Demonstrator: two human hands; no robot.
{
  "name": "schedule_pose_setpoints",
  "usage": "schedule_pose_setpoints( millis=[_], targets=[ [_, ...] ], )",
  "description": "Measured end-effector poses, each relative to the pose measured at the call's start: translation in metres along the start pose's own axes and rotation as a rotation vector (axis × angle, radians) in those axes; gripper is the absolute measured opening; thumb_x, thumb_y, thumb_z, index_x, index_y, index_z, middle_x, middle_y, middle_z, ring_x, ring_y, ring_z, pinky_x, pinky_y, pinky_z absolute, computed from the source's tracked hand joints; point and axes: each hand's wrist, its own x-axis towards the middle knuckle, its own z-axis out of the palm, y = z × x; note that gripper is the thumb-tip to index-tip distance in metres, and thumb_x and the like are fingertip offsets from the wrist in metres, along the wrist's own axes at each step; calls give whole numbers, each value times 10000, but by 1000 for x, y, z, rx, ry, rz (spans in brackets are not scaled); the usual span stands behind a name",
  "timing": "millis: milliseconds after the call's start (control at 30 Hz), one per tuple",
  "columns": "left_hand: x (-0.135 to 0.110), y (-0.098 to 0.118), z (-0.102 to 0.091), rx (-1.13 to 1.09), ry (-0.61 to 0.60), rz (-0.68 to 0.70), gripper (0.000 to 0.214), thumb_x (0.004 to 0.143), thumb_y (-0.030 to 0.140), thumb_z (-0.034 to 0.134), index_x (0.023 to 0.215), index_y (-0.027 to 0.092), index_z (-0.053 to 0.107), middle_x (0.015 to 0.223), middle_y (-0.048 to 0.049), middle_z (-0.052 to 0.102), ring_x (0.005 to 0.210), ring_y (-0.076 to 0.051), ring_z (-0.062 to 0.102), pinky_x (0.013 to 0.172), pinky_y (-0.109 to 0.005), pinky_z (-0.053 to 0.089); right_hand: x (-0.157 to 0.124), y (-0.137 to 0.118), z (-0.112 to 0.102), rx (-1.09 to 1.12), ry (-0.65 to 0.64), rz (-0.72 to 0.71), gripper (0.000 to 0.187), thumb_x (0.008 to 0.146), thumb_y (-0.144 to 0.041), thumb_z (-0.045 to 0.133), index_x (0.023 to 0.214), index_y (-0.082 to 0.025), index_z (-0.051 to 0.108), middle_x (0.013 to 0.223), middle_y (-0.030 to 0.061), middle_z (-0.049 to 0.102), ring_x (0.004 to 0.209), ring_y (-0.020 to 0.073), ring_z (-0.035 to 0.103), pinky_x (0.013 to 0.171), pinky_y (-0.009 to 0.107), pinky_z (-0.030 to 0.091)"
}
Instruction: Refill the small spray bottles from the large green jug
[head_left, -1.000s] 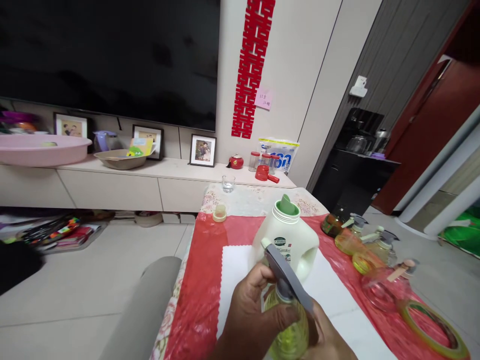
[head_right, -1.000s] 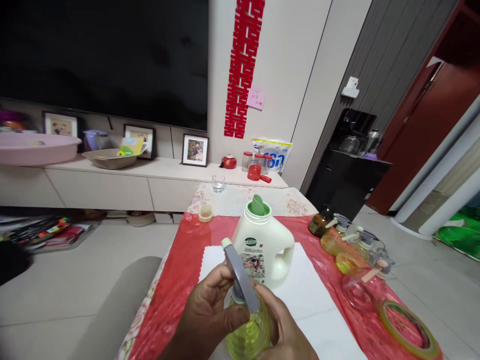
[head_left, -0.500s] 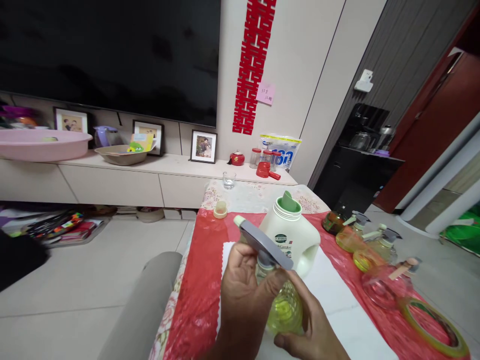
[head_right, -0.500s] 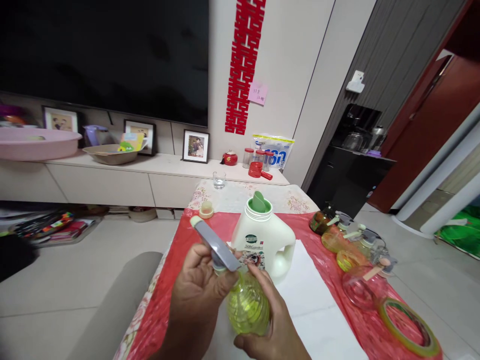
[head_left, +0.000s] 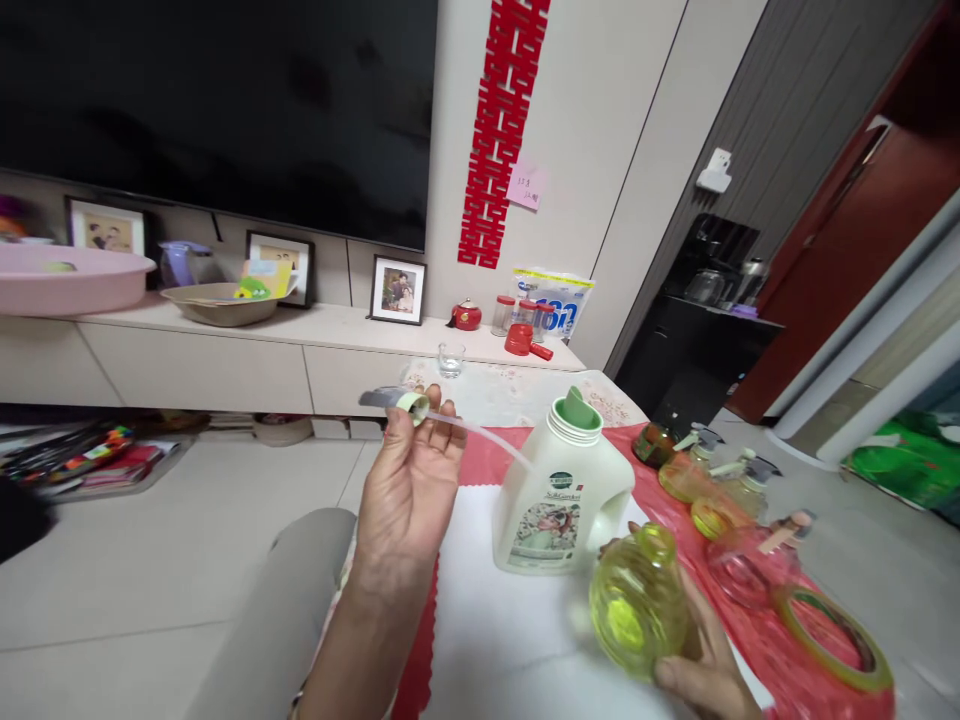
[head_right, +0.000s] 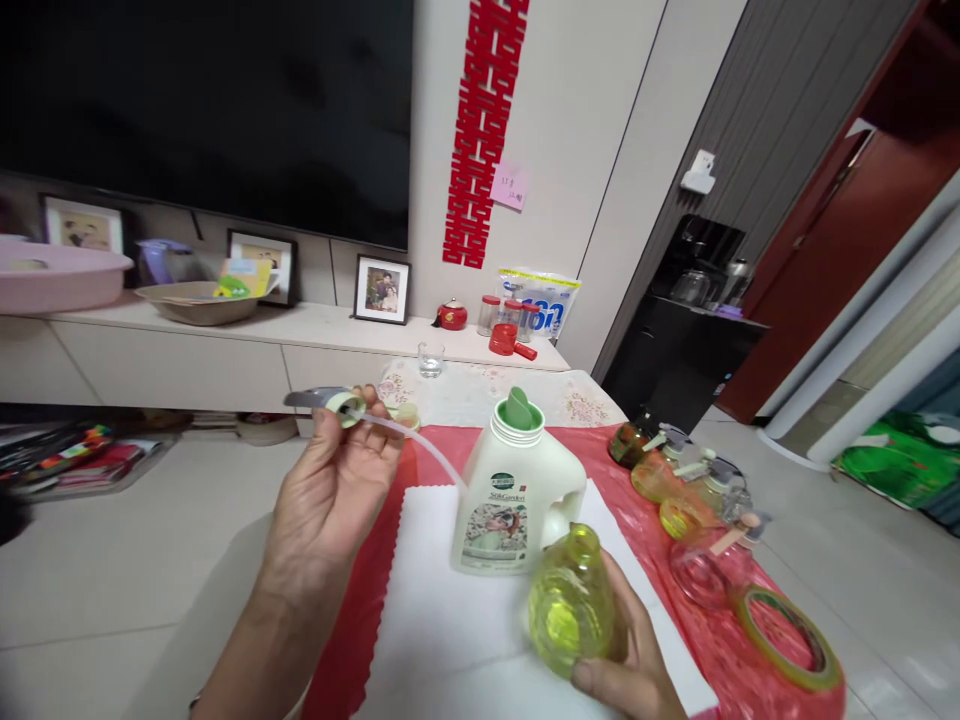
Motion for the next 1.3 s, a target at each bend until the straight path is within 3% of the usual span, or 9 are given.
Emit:
schedule_pose_setpoints(
  millis=[100, 200, 367, 567, 767, 1067, 1300],
  targets=[
    [11, -9, -17, -10, 9, -28, 162, 989, 218, 531, 965, 168, 683, 949, -45, 760, 816, -119, 708, 818, -250, 569, -4, -17, -11, -81, 156, -84, 1097, 675, -527, 737, 1591, -269, 191, 1566, 47, 334, 1431, 360, 339, 1092, 478, 467],
    [18, -22, -37, 2, -38, -73, 101, 941, 216, 611, 988, 180, 694, 958, -43, 762, 829, -136, 713, 820, -263, 578, -1, -55, -11, -223, 294, -132, 1085, 706, -506, 755, 1588, -258, 172, 1568, 82, 326, 1412, 355, 376, 1052, 462, 498],
    [23, -32, -60, -22, -66, -192, 167, 908, 222, 651, 1062, 173, 695, 945, -47, 759, 780, -140, 706, 793, -262, 582, 22, -130, -4, -630, 261, -326, 1022, 649, -446, 847, 1534, -264, 370, 1515, 90, 416, 1311, 339, 505, 985, 362, 549],
    [24, -34, -69, -60, -84, -305, 183, 939, 227, 609, 1102, 198, 686, 946, -37, 749, 748, -117, 689, 764, -250, 568, 56, -197, 23, -1180, 171, -588, 811, 722, -574, 767, 1445, -322, 499, 1379, 79, 555, 1179, 331, 590, 960, 464, 523],
    [23, -39, -76, -83, -80, -390, 130, 909, 224, 655, 1024, 173, 686, 959, -31, 751, 753, -126, 690, 779, -263, 574, 76, -217, 38, -1394, -9, -749, 718, 822, -518, 673, 1470, -284, 470, 1351, 98, 545, 1172, 296, 559, 958, 441, 492],
    [24, -40, -76, -112, -36, -418, 138, 957, 194, 553, 1004, 170, 680, 927, -42, 755, 728, -148, 695, 763, -301, 586, 89, -242, 50, -1773, -152, -861, 664, 903, -376, 583, 1515, -266, 350, 1320, 114, 501, 1158, 263, 513, 923, 426, 510],
    [23, -40, -75, -100, -16, -419, 168, 974, 195, 518, 1031, 156, 672, 930, -54, 750, 722, -147, 690, 733, -289, 583, 98, -254, 59, -2004, -191, -924, 668, 840, -202, 538, 1487, -223, 371, 1348, 119, 491, 1134, 267, 502, 916, 428, 479]
  ],
)
